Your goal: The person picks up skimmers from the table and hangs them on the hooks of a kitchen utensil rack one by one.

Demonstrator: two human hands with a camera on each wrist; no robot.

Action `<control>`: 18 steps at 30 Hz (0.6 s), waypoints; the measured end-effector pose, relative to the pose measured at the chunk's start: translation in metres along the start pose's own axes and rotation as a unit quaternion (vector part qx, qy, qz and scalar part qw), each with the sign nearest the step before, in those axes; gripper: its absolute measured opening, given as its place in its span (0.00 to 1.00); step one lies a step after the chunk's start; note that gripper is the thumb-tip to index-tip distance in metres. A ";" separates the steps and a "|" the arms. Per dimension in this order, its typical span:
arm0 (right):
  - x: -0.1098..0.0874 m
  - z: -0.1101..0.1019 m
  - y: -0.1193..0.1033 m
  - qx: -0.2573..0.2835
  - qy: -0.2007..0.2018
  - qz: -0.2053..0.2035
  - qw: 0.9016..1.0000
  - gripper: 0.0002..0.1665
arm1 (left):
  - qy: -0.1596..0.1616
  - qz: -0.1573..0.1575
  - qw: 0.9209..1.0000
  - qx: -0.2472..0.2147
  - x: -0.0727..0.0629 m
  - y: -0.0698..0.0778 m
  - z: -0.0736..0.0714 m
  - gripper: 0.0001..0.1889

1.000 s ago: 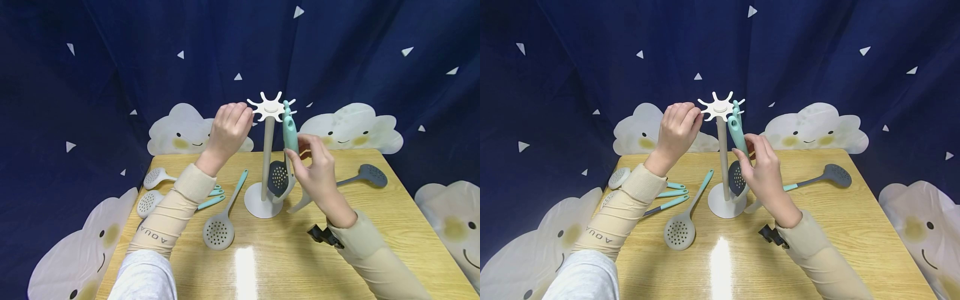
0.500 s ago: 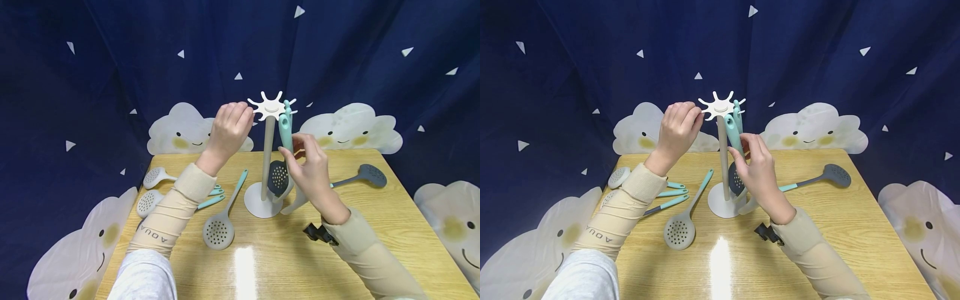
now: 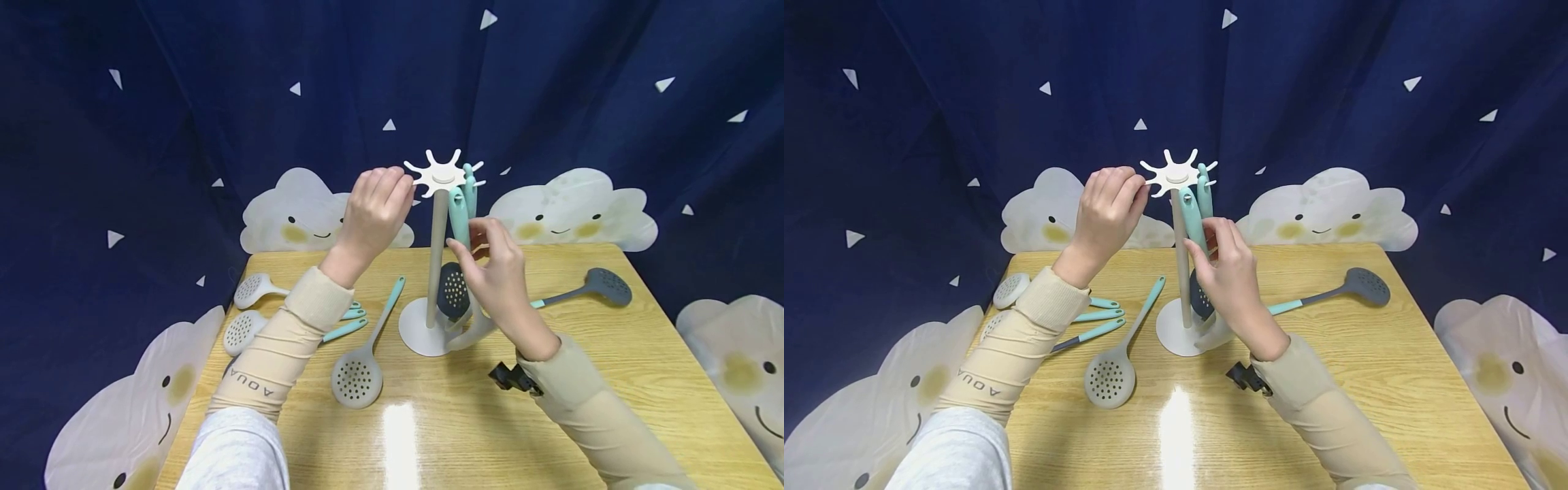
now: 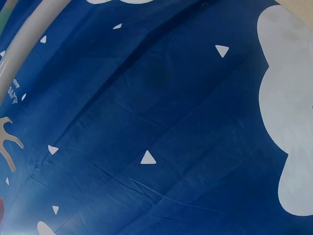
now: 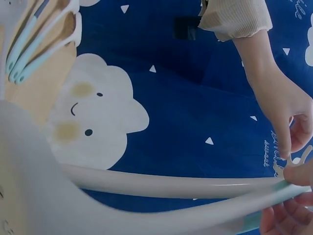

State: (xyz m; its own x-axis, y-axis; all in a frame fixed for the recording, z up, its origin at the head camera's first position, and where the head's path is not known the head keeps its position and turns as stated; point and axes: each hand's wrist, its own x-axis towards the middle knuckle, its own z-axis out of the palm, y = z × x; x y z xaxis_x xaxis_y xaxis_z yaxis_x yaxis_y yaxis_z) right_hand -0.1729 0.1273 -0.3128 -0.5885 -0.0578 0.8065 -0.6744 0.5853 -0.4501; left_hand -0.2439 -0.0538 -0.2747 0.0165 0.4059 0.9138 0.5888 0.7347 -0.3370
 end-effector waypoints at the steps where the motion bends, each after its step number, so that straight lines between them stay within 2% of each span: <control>1: 0.000 0.001 0.000 0.001 -0.002 0.001 1.000 0.17 | 0.000 0.000 1.000 0.000 0.000 0.000 0.000 0.05; 18: 0.000 0.009 0.000 0.000 0.008 0.009 1.000 0.15 | 0.004 -0.001 1.000 -0.005 0.000 0.000 0.000 0.05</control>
State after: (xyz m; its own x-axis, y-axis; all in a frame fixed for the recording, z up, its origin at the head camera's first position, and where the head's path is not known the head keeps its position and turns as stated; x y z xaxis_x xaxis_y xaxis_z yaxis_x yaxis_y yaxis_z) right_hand -0.1770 0.1205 -0.3162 -0.5939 -0.0339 0.8038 -0.6630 0.5865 -0.4652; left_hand -0.2435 -0.0537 -0.2750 0.0214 0.4002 0.9162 0.5964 0.7304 -0.3330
